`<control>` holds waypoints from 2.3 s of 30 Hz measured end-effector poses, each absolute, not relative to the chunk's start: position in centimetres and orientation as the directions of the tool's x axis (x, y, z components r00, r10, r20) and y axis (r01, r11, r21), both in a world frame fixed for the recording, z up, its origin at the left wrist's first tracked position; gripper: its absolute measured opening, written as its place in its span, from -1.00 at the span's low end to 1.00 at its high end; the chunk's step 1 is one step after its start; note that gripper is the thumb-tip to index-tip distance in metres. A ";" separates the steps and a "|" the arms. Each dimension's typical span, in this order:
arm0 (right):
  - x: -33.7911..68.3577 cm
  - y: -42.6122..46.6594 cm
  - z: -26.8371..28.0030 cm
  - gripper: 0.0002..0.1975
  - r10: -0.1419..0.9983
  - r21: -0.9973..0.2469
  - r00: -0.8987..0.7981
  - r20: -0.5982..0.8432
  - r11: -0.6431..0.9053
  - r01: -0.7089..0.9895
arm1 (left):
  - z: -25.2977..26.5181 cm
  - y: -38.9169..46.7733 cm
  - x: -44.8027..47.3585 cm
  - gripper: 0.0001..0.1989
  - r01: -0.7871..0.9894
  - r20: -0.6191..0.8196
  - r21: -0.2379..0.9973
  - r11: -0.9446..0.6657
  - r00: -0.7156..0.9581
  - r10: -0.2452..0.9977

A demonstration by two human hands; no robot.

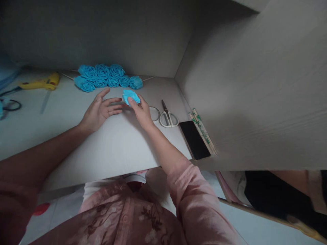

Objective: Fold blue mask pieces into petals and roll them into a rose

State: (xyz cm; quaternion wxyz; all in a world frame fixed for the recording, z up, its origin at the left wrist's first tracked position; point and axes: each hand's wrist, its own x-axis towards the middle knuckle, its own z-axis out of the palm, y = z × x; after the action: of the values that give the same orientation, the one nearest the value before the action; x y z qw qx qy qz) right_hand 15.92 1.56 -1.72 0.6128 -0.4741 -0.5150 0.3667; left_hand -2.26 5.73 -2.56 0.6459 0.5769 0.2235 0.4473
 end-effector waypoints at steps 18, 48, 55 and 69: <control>17.1 1.0 -1.1 -0.60 0.934 -0.773 -0.064 0.352 0.328 0.542 | -3.9 6.2 -1.8 -0.24 -0.201 0.411 0.911 -0.359 0.457 0.789; 15.8 0.5 -0.4 -0.73 0.958 -0.627 -0.161 0.236 0.277 0.729 | -4.1 6.0 -1.8 -0.17 0.005 0.380 0.906 -0.423 0.431 0.819; 16.0 1.0 -1.2 -0.70 0.970 -0.910 -0.179 0.164 0.219 0.353 | -3.5 6.0 -1.9 -0.10 -0.216 0.306 0.948 -0.232 0.431 0.849; 16.4 1.3 -1.5 -0.44 0.965 -0.950 -0.108 0.237 0.254 0.180 | -3.5 5.8 -1.4 -0.05 -0.352 0.275 0.931 -0.100 0.494 0.825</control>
State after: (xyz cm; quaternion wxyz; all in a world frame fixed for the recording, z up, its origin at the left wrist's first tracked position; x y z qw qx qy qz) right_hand 16.36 1.27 -1.45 0.4859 -0.4580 -0.6251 0.4043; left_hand -1.41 5.75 -3.45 0.6392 0.5818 0.2033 0.4600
